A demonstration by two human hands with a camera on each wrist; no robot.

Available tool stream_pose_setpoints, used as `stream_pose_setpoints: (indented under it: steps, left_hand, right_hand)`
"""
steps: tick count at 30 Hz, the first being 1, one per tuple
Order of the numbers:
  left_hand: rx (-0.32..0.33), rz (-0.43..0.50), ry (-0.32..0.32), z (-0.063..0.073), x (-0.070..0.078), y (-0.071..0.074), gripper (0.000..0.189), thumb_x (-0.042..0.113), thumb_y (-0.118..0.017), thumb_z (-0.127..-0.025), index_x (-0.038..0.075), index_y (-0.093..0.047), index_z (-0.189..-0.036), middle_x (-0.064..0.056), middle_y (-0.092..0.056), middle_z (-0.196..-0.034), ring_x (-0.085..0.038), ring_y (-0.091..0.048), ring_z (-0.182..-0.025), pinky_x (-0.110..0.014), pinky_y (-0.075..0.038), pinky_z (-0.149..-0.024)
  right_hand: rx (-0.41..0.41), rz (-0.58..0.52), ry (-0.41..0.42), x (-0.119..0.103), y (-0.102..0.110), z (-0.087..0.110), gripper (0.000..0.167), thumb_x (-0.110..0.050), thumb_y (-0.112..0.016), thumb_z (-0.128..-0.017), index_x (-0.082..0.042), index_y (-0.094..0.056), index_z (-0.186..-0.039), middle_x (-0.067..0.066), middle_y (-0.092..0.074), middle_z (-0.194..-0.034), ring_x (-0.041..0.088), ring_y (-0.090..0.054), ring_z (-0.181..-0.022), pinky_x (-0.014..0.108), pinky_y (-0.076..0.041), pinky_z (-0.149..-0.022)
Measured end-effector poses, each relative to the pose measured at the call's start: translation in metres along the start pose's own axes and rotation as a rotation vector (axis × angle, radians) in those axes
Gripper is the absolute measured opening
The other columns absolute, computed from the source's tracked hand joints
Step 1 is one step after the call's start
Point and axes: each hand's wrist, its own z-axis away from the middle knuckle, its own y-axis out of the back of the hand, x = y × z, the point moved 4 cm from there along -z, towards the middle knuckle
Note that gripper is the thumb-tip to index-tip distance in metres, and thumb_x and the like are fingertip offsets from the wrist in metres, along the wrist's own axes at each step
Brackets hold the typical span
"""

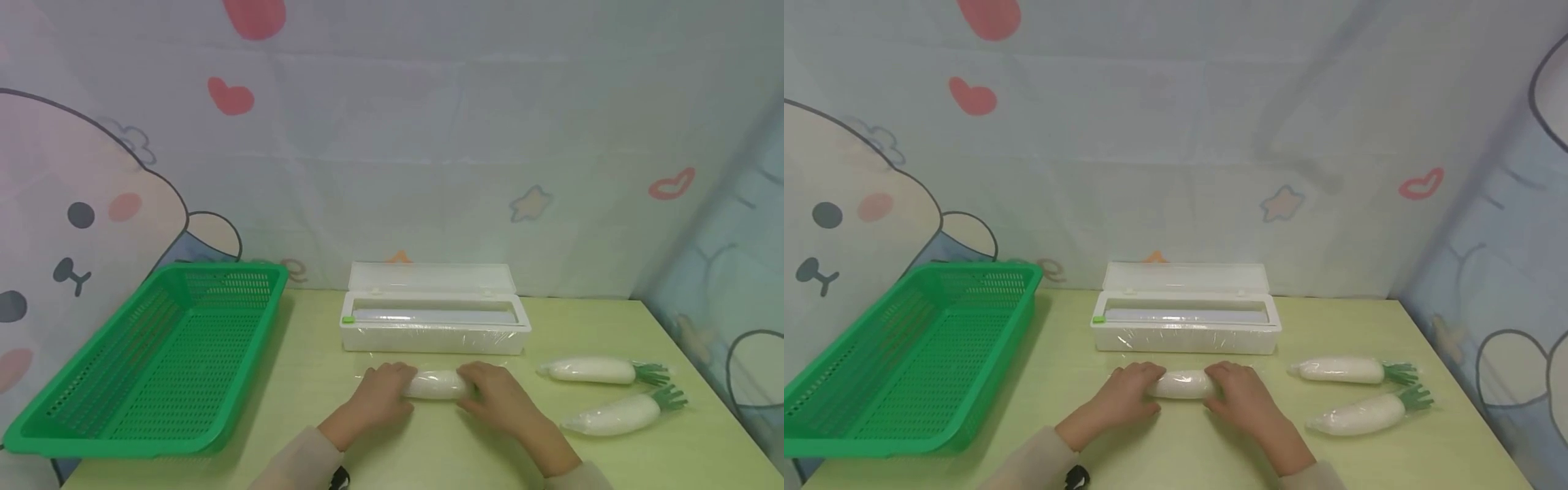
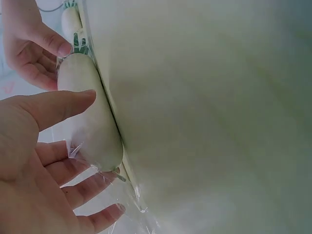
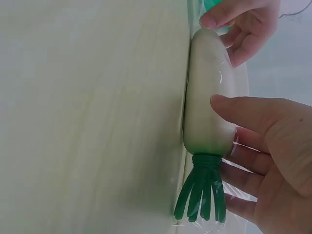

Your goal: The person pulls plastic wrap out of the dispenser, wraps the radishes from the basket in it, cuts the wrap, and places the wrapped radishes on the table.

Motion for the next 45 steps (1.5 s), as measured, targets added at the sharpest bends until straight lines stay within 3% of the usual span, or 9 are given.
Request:
stream_pose_setpoints:
  steps: [9,14,19,23,27,30,39,43,45]
  left_hand:
    - [0.018,-0.031,0.029,-0.012,-0.003,0.0,0.038,0.015,-0.073,-0.076,0.007,-0.066,-0.113,-0.006,-0.061,-0.105,-0.023,-0.054,-0.095,-0.041,-0.042,-0.074]
    - [0.007,-0.064,0.014,-0.018,-0.007,0.0,0.033,0.015,-0.072,-0.079,0.01,-0.068,-0.111,-0.003,-0.053,-0.098,-0.02,-0.048,-0.092,-0.04,-0.039,-0.073]
    - [-0.017,-0.071,-0.004,-0.022,-0.012,-0.001,0.037,0.019,-0.072,-0.081,0.009,-0.066,-0.117,-0.002,-0.055,-0.1,-0.021,-0.05,-0.096,-0.046,-0.041,-0.078]
    - [0.005,-0.016,0.015,-0.023,-0.017,-0.002,0.046,0.017,-0.071,-0.08,0.007,-0.061,-0.124,-0.005,-0.061,-0.114,-0.026,-0.054,-0.108,-0.053,-0.039,-0.086]
    - [0.047,0.053,0.027,-0.024,-0.02,0.001,0.032,0.014,-0.07,-0.078,0.007,-0.063,-0.108,-0.003,-0.065,-0.104,-0.024,-0.056,-0.098,-0.05,-0.036,-0.084]
    - [0.06,0.049,0.018,-0.024,-0.02,0.003,0.019,0.014,-0.07,-0.078,0.009,-0.062,-0.095,0.001,-0.062,-0.089,-0.02,-0.052,-0.086,-0.045,-0.034,-0.077]
    - [0.044,-0.058,0.019,-0.028,-0.022,0.001,0.022,0.022,-0.066,-0.086,0.008,-0.068,-0.103,-0.004,-0.061,-0.109,-0.025,-0.053,-0.103,-0.052,-0.041,-0.081]
    - [0.05,-0.07,0.003,-0.03,-0.022,0.0,0.012,0.022,-0.067,-0.087,0.01,-0.065,-0.085,-0.002,-0.058,-0.097,-0.023,-0.051,-0.093,-0.048,-0.04,-0.076]
    - [0.057,-0.069,-0.007,-0.032,-0.022,0.001,0.018,0.022,-0.067,-0.088,0.013,-0.059,-0.075,0.0,-0.056,-0.09,-0.021,-0.051,-0.087,-0.047,-0.039,-0.074]
  right_hand:
    - [-0.016,0.026,-0.046,0.005,-0.006,-0.007,0.043,-0.015,-0.082,-0.073,0.001,-0.066,-0.109,0.014,-0.067,-0.111,0.032,-0.062,-0.104,0.046,-0.048,-0.092]
    - [0.012,0.079,-0.033,0.005,-0.006,-0.011,0.041,-0.016,-0.082,-0.073,0.002,-0.068,-0.107,0.014,-0.061,-0.111,0.032,-0.058,-0.101,0.047,-0.049,-0.083]
    - [-0.002,0.137,-0.029,0.006,-0.005,-0.014,0.041,-0.02,-0.082,-0.074,0.0,-0.07,-0.108,0.008,-0.059,-0.099,0.024,-0.055,-0.092,0.04,-0.046,-0.074]
    - [-0.027,0.131,-0.049,0.008,-0.004,-0.015,0.042,-0.021,-0.08,-0.076,0.0,-0.068,-0.111,0.007,-0.061,-0.098,0.024,-0.058,-0.092,0.04,-0.045,-0.075]
    - [-0.024,0.097,-0.101,0.014,-0.006,-0.017,0.043,-0.021,-0.079,-0.077,0.0,-0.065,-0.113,0.011,-0.066,-0.105,0.03,-0.061,-0.099,0.046,-0.046,-0.08]
    - [-0.031,0.082,-0.135,0.016,-0.008,-0.018,0.039,-0.022,-0.077,-0.079,-0.002,-0.065,-0.11,0.013,-0.067,-0.109,0.032,-0.06,-0.105,0.048,-0.045,-0.083]
    - [0.019,0.136,-0.055,0.012,-0.007,-0.023,0.033,-0.019,-0.078,-0.078,0.002,-0.069,-0.102,0.011,-0.061,-0.1,0.028,-0.059,-0.093,0.045,-0.047,-0.074]
    - [0.017,0.142,-0.063,0.013,-0.005,-0.025,0.03,-0.019,-0.076,-0.08,0.0,-0.067,-0.102,0.011,-0.063,-0.101,0.03,-0.061,-0.094,0.046,-0.047,-0.076]
    - [0.006,0.134,-0.078,0.014,-0.004,-0.027,0.029,-0.018,-0.075,-0.081,0.0,-0.066,-0.102,0.012,-0.065,-0.102,0.031,-0.062,-0.095,0.047,-0.047,-0.077]
